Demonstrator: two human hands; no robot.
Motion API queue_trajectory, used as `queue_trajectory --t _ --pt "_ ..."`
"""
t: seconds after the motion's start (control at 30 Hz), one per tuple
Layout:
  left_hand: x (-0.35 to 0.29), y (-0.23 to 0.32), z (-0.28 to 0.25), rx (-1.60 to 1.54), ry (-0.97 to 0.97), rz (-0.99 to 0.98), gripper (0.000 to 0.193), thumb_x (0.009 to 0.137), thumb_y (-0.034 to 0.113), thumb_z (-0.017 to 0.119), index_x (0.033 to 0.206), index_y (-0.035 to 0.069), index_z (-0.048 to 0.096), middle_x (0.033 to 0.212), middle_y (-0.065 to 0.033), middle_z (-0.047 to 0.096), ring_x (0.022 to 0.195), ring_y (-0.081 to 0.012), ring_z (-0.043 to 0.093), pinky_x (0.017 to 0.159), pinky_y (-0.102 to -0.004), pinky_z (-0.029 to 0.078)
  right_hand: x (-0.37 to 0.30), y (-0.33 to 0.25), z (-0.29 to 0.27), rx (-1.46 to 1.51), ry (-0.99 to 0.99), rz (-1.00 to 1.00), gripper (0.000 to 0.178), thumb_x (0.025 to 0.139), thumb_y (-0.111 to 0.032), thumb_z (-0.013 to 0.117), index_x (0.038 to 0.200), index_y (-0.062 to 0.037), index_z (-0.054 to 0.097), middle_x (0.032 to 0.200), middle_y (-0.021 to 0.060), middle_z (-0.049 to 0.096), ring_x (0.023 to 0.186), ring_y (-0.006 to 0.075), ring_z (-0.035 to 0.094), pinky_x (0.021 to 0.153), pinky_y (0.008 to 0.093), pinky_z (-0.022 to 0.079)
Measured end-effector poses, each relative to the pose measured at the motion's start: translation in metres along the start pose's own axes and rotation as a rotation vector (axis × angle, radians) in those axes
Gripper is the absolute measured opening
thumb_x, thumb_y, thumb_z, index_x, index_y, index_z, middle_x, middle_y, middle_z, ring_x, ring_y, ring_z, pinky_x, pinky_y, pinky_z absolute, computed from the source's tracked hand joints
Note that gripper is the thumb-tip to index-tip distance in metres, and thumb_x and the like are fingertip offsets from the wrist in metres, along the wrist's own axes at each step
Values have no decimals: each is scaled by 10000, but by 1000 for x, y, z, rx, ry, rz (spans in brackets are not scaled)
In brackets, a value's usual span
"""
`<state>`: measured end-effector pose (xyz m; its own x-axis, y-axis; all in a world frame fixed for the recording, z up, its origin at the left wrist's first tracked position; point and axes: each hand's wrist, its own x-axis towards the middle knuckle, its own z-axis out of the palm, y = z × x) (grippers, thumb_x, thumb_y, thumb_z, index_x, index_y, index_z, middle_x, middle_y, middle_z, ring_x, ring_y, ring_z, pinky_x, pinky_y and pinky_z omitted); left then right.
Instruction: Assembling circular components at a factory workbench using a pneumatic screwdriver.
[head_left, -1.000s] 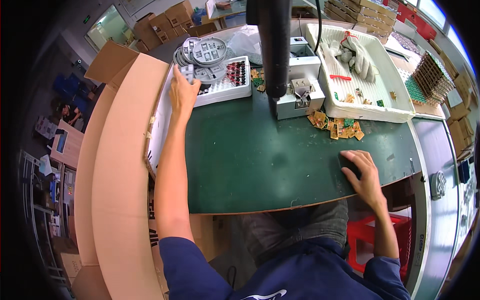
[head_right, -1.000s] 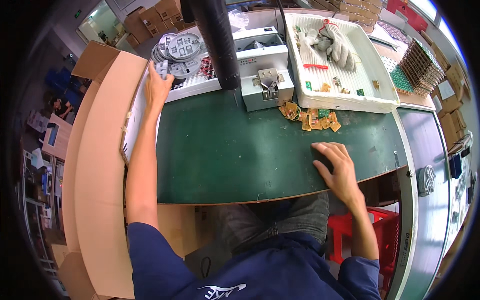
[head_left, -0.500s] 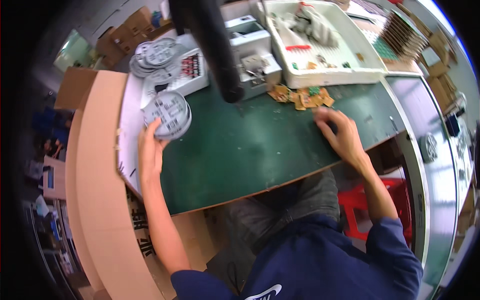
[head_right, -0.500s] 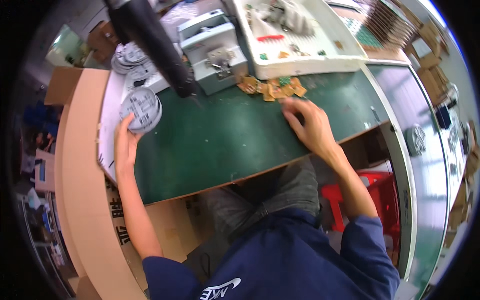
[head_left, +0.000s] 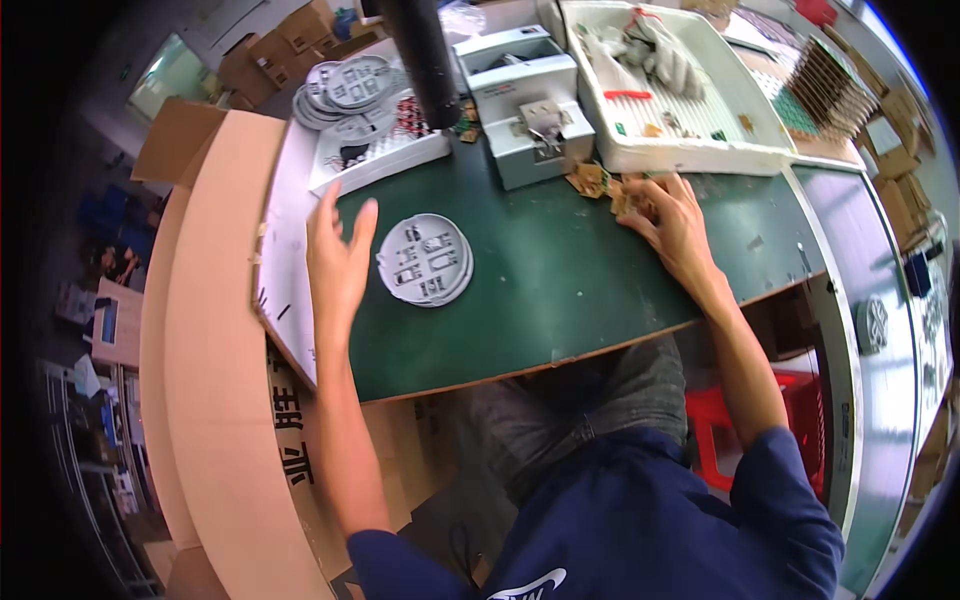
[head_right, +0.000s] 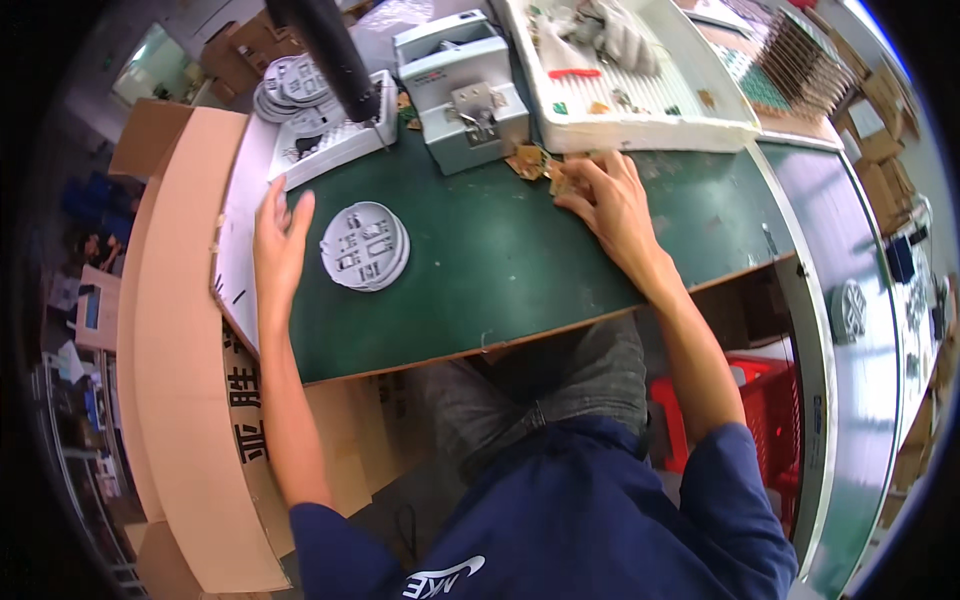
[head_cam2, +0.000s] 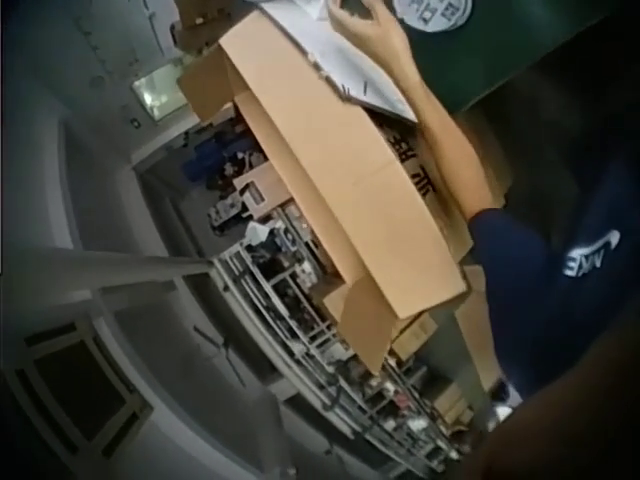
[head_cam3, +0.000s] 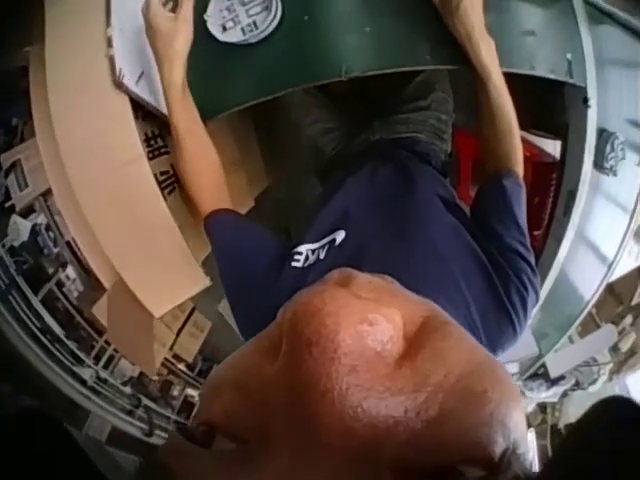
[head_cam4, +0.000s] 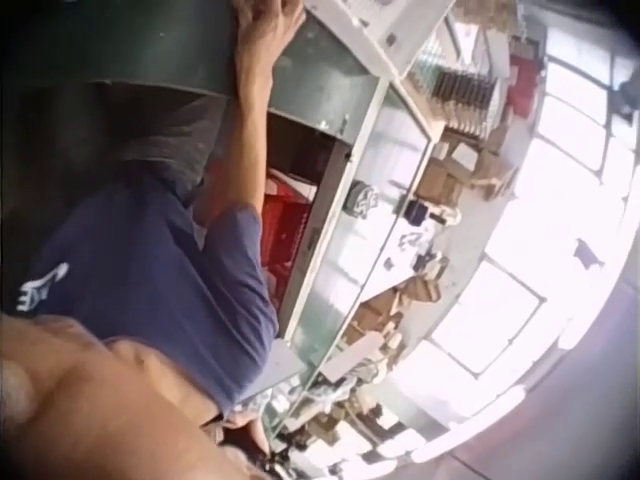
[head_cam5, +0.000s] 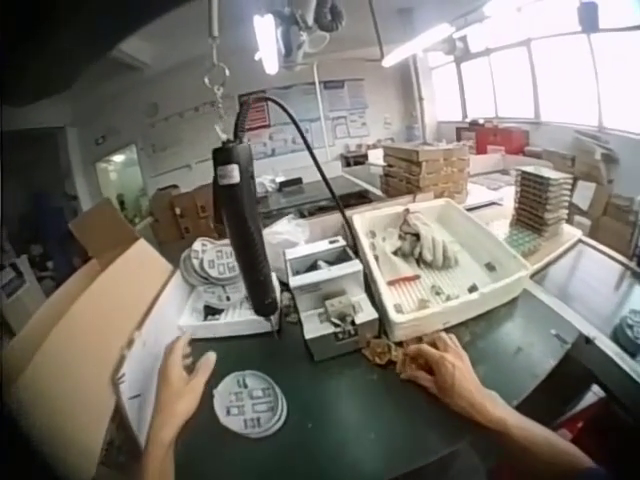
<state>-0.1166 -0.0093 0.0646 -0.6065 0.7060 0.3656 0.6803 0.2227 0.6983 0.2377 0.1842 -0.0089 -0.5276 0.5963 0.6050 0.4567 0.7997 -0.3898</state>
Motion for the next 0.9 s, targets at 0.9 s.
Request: queue_trajectory --t 0.9 --pt "322 -60 -6 579 -136 -222 834 726 562 743 1297 -40 673 1322 -253 672 1246 -403 642 1041 -426 515 10 -26 -1 15 -61 73 458 827 -69 812 1263 -58 670 1093 148 636 981 344 631 884 417 518"
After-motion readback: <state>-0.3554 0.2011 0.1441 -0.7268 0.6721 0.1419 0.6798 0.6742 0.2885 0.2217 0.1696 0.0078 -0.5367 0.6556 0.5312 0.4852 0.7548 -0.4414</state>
